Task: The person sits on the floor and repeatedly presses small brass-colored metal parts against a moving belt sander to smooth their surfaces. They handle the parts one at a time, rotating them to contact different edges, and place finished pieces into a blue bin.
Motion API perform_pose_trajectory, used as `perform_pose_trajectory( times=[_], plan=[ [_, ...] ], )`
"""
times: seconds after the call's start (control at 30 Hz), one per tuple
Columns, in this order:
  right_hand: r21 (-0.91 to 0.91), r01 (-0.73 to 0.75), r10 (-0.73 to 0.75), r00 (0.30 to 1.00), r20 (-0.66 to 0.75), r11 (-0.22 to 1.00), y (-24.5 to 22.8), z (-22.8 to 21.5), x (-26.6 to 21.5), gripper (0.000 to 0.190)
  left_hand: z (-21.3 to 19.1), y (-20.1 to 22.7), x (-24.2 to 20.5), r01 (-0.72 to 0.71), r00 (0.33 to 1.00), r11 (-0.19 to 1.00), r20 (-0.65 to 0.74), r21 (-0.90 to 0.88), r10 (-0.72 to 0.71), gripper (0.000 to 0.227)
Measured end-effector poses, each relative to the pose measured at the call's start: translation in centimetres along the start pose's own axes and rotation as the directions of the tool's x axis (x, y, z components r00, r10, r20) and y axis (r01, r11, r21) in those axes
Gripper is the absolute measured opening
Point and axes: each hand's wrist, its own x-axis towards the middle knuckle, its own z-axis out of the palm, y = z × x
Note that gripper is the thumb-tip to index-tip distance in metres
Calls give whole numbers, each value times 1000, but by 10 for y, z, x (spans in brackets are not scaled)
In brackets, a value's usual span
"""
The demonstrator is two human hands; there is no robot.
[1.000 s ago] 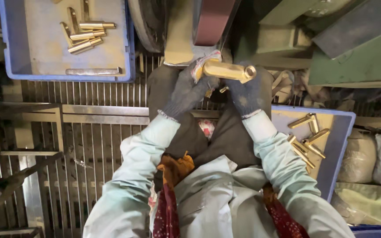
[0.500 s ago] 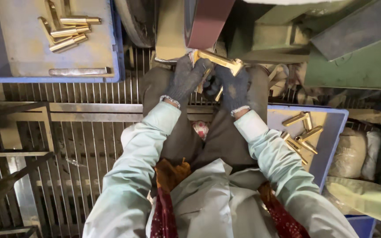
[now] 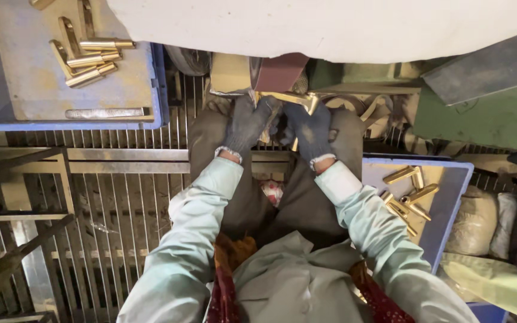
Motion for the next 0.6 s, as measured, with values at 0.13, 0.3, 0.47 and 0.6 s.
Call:
perform_pose_trajectory(
  times=[0.13,0.3,0.47,0.6],
  plan=[
    [-66,200,-201,979,-15,978,13,-10,-5,13,-2,-10,-14,-39,990,988,129,-147,58,18],
    [-131,77,-79,997,-13,988,4,-5,10,9,-5,-8,1,56,998,998,5,-42,-56,18],
    [-88,-152,151,988,-14,984,-1,5,22,7,-7,-5,16,67,996,998,-68,22,-65,19],
    [-68,98,-97,995,22,993,7,-2,16,8,-7,-5,3,-22,1000,999,-11,40,22,19]
  ],
)
